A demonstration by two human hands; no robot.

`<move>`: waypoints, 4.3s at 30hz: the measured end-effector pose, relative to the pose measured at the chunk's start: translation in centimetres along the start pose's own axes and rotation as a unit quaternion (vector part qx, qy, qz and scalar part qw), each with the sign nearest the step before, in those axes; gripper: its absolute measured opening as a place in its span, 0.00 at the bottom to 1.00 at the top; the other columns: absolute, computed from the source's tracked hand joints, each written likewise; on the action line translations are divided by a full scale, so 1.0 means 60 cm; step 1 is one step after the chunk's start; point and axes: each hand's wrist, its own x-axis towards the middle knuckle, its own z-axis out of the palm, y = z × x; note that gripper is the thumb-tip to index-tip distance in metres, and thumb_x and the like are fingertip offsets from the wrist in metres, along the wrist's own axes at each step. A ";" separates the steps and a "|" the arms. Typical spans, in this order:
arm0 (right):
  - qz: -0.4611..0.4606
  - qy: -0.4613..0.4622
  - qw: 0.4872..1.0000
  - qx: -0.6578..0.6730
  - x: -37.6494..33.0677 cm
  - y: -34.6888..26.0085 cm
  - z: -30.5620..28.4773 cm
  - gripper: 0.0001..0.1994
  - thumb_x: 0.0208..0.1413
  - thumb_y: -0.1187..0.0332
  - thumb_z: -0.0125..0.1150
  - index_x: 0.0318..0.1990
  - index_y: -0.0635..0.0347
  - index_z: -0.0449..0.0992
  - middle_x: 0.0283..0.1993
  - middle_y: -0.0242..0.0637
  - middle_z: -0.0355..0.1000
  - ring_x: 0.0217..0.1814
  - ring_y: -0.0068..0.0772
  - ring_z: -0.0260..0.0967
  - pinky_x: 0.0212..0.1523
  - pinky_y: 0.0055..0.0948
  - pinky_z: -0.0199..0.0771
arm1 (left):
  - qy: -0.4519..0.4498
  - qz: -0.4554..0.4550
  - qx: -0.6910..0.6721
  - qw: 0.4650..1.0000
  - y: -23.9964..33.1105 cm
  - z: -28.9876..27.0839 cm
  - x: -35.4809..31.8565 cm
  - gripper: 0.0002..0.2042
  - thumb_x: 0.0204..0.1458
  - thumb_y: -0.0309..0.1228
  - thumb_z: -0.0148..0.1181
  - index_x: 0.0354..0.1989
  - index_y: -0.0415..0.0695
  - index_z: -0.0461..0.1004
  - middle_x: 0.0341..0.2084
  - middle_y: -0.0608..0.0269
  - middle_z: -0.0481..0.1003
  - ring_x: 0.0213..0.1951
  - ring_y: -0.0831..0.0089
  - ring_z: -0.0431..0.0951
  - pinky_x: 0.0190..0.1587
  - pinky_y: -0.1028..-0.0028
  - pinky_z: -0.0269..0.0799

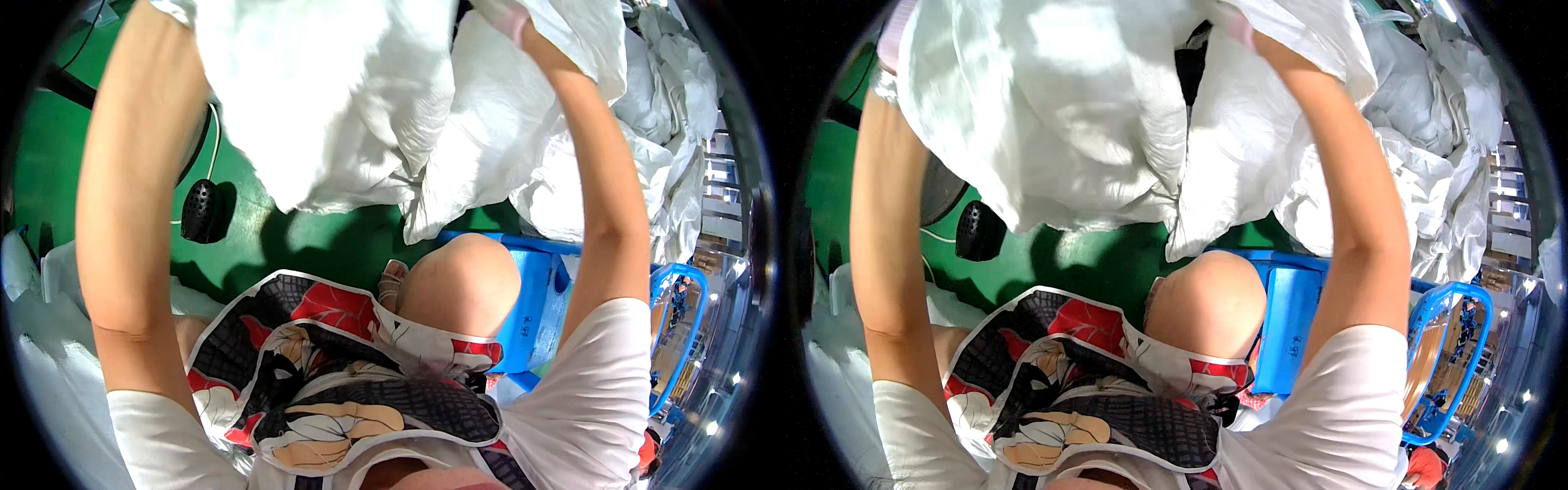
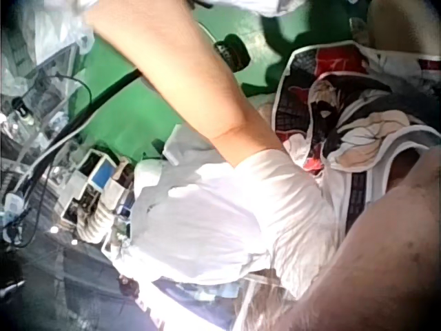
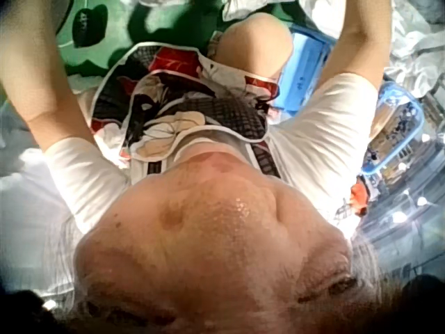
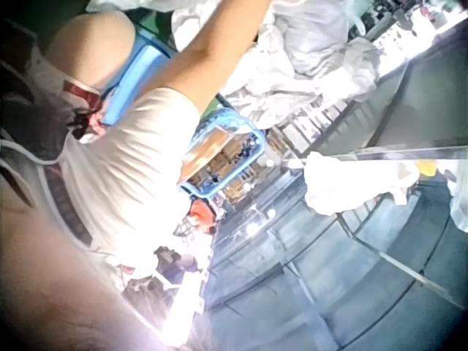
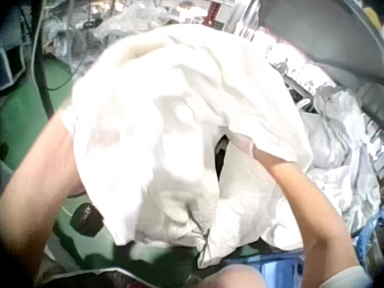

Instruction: The person picks up footwear components from a workbench, moves to the floor, and places them into a large white bag.

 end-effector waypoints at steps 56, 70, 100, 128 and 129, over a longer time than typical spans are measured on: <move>-0.021 -0.082 0.992 0.095 -0.126 -0.056 -0.160 0.19 0.52 0.61 0.53 0.50 0.57 0.74 0.47 0.45 0.74 0.43 0.38 0.73 0.46 0.33 0.71 | -0.188 -0.218 -0.875 0.389 0.124 0.079 0.075 0.16 0.56 0.35 0.45 0.42 0.38 0.75 0.37 0.52 0.78 0.42 0.61 0.78 0.50 0.65 0.72; 0.210 0.150 0.930 -0.263 0.009 0.404 0.037 0.24 0.57 0.56 0.43 0.58 0.56 0.68 0.63 0.45 0.61 0.64 0.41 0.58 0.61 0.34 0.56 | -0.190 -0.252 -0.822 0.474 0.127 0.050 0.117 0.15 0.54 0.37 0.57 0.44 0.38 0.75 0.38 0.57 0.78 0.38 0.67 0.79 0.44 0.69 0.75; 0.120 -0.108 0.969 0.186 -0.081 -0.105 0.301 0.39 0.38 0.46 0.67 0.52 0.71 0.68 0.52 0.57 0.70 0.55 0.51 0.68 0.57 0.36 0.66 | -0.120 -0.203 -0.248 0.940 0.040 0.079 0.023 0.31 0.46 0.47 0.62 0.51 0.32 0.70 0.40 0.52 0.76 0.38 0.70 0.75 0.42 0.71 0.72; -0.336 0.009 0.849 0.407 -0.146 -0.397 -0.081 0.28 0.36 0.62 0.67 0.49 0.58 0.70 0.42 0.43 0.71 0.45 0.44 0.71 0.49 0.34 0.70 | -0.437 -0.285 -0.830 0.196 -0.040 0.021 -0.254 0.35 0.57 0.55 0.42 0.63 0.35 0.55 0.43 0.47 0.66 0.36 0.68 0.70 0.29 0.73 0.73; -0.357 -0.002 0.821 0.445 -0.136 -0.420 -0.075 0.26 0.37 0.64 0.65 0.49 0.58 0.70 0.43 0.43 0.71 0.46 0.45 0.70 0.49 0.35 0.70 | -0.412 -0.318 -0.851 0.068 -0.051 0.013 -0.257 0.35 0.57 0.53 0.42 0.64 0.36 0.52 0.44 0.46 0.64 0.36 0.69 0.69 0.29 0.72 0.73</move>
